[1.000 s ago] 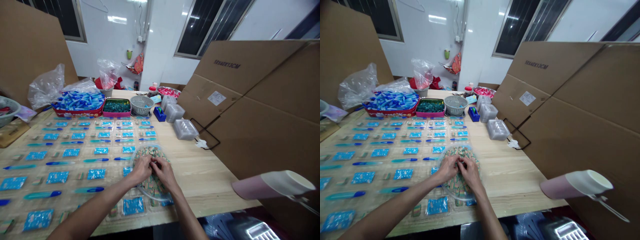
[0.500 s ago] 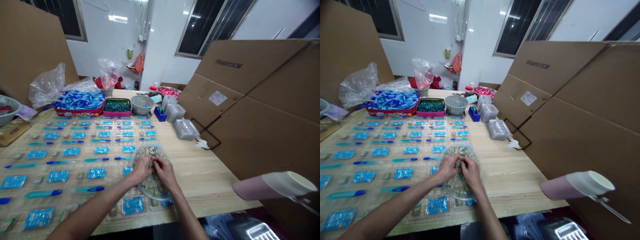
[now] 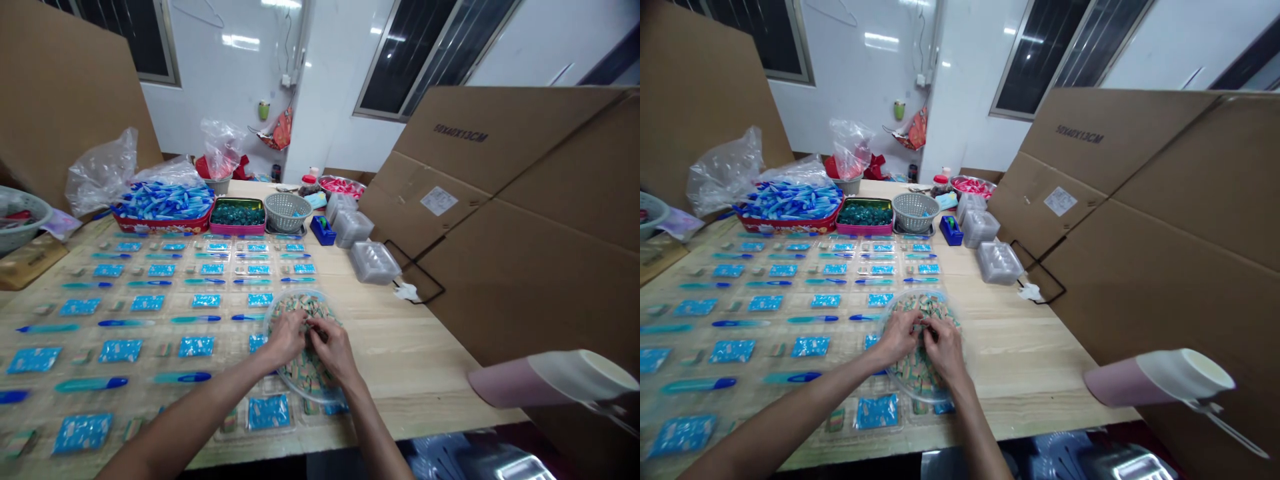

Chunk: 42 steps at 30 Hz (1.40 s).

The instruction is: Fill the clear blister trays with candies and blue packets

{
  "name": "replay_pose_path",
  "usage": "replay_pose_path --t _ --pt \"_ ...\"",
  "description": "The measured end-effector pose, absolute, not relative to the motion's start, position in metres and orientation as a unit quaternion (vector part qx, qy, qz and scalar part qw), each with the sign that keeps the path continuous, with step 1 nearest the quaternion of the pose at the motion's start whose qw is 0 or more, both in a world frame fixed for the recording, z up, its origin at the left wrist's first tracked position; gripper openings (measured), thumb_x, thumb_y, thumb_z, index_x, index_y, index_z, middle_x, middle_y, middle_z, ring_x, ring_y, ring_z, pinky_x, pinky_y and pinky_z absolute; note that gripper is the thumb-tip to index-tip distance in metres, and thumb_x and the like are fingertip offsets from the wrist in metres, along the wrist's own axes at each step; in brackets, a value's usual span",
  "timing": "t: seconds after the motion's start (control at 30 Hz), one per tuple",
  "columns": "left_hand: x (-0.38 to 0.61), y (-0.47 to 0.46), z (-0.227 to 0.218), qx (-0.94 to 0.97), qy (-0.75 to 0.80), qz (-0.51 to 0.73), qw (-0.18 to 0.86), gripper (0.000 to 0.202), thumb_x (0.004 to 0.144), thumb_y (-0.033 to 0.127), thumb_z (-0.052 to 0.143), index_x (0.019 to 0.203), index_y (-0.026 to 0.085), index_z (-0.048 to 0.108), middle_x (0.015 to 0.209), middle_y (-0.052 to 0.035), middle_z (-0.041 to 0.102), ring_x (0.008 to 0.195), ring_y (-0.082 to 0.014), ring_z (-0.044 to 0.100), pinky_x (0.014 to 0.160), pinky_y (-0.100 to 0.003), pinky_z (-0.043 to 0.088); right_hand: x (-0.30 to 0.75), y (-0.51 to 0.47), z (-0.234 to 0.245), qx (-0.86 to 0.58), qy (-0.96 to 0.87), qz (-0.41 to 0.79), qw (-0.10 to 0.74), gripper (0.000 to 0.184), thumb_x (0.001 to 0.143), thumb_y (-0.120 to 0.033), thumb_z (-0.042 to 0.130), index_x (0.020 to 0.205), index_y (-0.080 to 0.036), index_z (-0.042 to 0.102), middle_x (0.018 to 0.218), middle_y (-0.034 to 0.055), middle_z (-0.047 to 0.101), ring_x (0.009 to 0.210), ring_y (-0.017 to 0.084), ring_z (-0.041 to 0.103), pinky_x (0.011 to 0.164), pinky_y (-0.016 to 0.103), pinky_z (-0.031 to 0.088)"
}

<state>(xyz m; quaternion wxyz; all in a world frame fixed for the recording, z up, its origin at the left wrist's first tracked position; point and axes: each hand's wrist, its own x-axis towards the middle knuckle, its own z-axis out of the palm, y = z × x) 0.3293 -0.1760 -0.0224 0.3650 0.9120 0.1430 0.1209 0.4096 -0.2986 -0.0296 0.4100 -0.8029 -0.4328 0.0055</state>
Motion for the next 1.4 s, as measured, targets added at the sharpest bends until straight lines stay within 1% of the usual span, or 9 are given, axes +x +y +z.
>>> replay_pose_path --t 0.1,0.27,0.43,0.6,0.73,0.87,1.03,1.3,1.4 --pt "0.329 -0.176 -0.021 0.893 0.139 0.150 0.400 0.039 0.064 0.003 0.049 0.097 0.019 0.062 0.084 -0.0043 0.068 0.082 -0.0216 0.062 0.073 -0.030 0.046 0.412 -0.300 -0.028 -0.784 -0.459 0.008 0.417 0.031 0.074 -0.019 0.051 0.098 -0.021 0.070 0.101 0.0074 0.071 0.097 0.025 0.064 0.088 0.041 0.048" --pt "0.329 -0.174 -0.018 0.875 0.147 0.162 0.432 0.046 0.062 0.007 0.054 0.106 0.018 0.063 0.071 -0.0021 0.065 0.064 -0.0186 0.059 0.060 -0.027 0.044 0.418 -0.302 -0.022 -0.770 -0.489 0.018 0.409 0.023 0.079 -0.028 0.054 0.093 -0.023 0.072 0.092 0.0067 0.073 0.089 0.026 0.066 0.082 0.041 0.050" --pt "0.324 -0.162 -0.006 0.807 0.168 0.184 0.535 0.041 0.060 0.005 0.055 0.099 0.016 0.063 0.068 0.0008 0.062 0.057 -0.0135 0.055 0.053 -0.022 0.040 0.413 -0.290 0.000 -0.758 -0.505 0.029 0.411 0.022 0.082 -0.032 0.055 0.093 -0.023 0.071 0.094 0.0076 0.072 0.089 0.026 0.066 0.080 0.039 0.051" --pt "0.307 -0.138 0.002 0.700 0.231 0.226 0.637 0.033 0.057 0.005 0.058 0.089 0.016 0.060 0.061 0.0046 0.056 0.055 -0.0095 0.051 0.051 -0.018 0.038 0.402 -0.257 0.022 -0.759 -0.492 0.085 0.418 0.020 0.078 -0.034 0.058 0.085 -0.019 0.069 0.081 0.0072 0.072 0.076 0.024 0.067 0.071 0.034 0.051" --pt "0.287 -0.113 -0.003 0.596 0.291 0.264 0.701 0.031 0.054 0.004 0.062 0.083 0.016 0.058 0.059 0.0048 0.056 0.055 -0.0090 0.053 0.052 -0.018 0.038 0.392 -0.214 0.026 -0.743 -0.522 0.131 0.399 0.015 0.075 -0.028 0.057 0.077 -0.017 0.067 0.072 0.0050 0.069 0.070 0.021 0.064 0.068 0.031 0.049" --pt "0.265 -0.087 -0.012 0.549 0.320 0.281 0.719 0.031 0.056 0.011 0.065 0.086 0.015 0.055 0.061 0.0044 0.056 0.054 -0.0090 0.054 0.053 -0.019 0.041 0.385 -0.167 0.019 -0.699 -0.566 0.195 0.392 0.007 0.071 -0.022 0.056 0.069 -0.016 0.061 0.067 0.0023 0.064 0.065 0.017 0.059 0.063 0.026 0.046" --pt "0.237 -0.056 -0.022 0.518 0.360 0.289 0.720 0.045 0.054 0.017 0.071 0.095 0.014 0.053 0.073 0.0017 0.059 0.054 -0.0092 0.056 0.049 -0.020 0.040 0.398 -0.115 0.005 -0.709 -0.596 0.223 0.303 0.005 0.068 -0.015 0.056 0.072 -0.015 0.059 0.066 -0.0001 0.061 0.064 0.013 0.056 0.059 0.022 0.043" --pt "0.217 -0.037 -0.030 0.534 0.363 0.275 0.713 0.026 0.060 0.014 0.062 0.084 0.014 0.053 0.066 0.0024 0.056 0.049 -0.0088 0.053 0.046 -0.020 0.037 0.411 -0.074 -0.010 -0.708 -0.645 0.248 0.147 0.012 0.061 -0.005 0.060 0.069 -0.014 0.062 0.060 -0.0032 0.061 0.057 0.011 0.056 0.051 0.017 0.036" --pt "0.220 -0.036 -0.031 0.554 0.345 0.247 0.716 0.025 0.057 0.006 0.055 0.080 0.014 0.055 0.075 -0.0005 0.061 0.051 -0.0088 0.056 0.046 -0.020 0.039 0.406 -0.071 -0.010 -0.708 -0.665 0.216 0.098 0.015 0.061 -0.004 0.058 0.068 -0.015 0.065 0.062 -0.0008 0.064 0.060 0.013 0.057 0.052 0.019 0.034"
